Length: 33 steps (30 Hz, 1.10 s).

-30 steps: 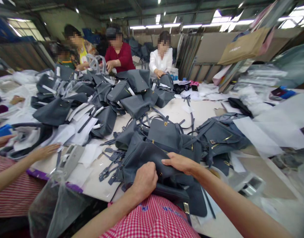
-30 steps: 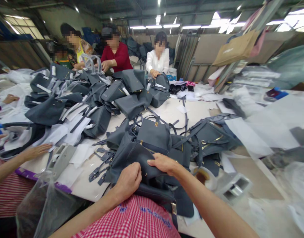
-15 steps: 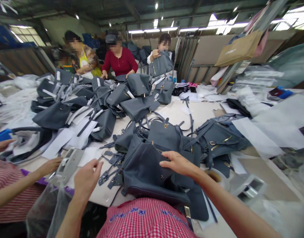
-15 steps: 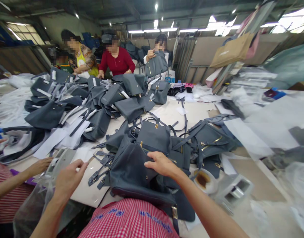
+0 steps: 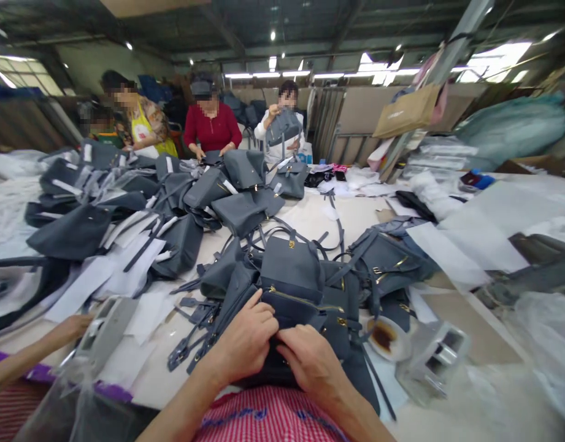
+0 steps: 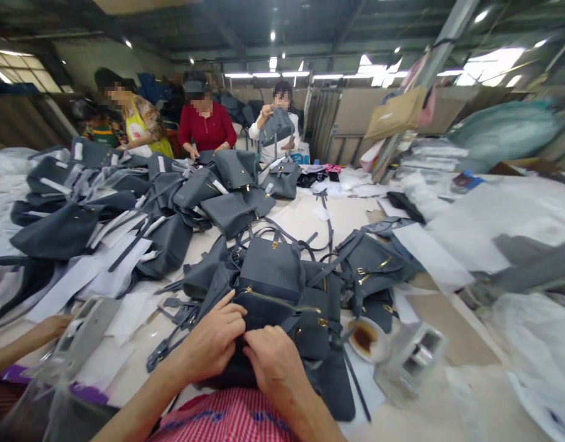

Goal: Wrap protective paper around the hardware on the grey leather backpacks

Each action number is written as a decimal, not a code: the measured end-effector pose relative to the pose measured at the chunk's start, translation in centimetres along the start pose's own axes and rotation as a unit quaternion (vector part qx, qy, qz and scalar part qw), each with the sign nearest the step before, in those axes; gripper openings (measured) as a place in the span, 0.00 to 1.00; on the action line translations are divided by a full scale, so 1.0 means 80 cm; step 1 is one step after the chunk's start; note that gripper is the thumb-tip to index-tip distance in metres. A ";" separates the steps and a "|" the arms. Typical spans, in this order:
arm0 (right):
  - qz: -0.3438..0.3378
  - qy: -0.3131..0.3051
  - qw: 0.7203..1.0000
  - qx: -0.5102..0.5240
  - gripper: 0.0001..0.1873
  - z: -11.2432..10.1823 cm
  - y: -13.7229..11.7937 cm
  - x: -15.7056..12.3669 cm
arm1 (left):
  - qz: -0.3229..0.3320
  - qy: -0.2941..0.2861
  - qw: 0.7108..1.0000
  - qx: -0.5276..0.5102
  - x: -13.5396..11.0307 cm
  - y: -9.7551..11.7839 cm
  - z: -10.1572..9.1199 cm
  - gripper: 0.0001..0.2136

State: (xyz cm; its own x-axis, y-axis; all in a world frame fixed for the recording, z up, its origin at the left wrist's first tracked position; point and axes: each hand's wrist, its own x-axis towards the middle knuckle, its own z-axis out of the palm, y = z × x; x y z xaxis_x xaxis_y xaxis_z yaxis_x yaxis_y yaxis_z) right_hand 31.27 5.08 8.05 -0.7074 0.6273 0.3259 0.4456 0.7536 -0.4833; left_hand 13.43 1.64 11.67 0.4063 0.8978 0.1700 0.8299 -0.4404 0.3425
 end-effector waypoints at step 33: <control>0.292 0.231 0.860 0.348 0.18 0.000 0.073 0.002 | -0.043 0.075 0.990 -0.109 -0.010 0.035 -0.025 0.15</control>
State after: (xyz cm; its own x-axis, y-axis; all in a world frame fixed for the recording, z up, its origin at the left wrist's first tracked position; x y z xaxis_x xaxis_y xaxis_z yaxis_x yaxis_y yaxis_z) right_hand 33.77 9.55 5.26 -0.1084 0.9915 0.0724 0.1006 0.0834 -0.9914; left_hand 14.68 -0.31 14.34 0.2628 0.9291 0.2602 0.7497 -0.3664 0.5511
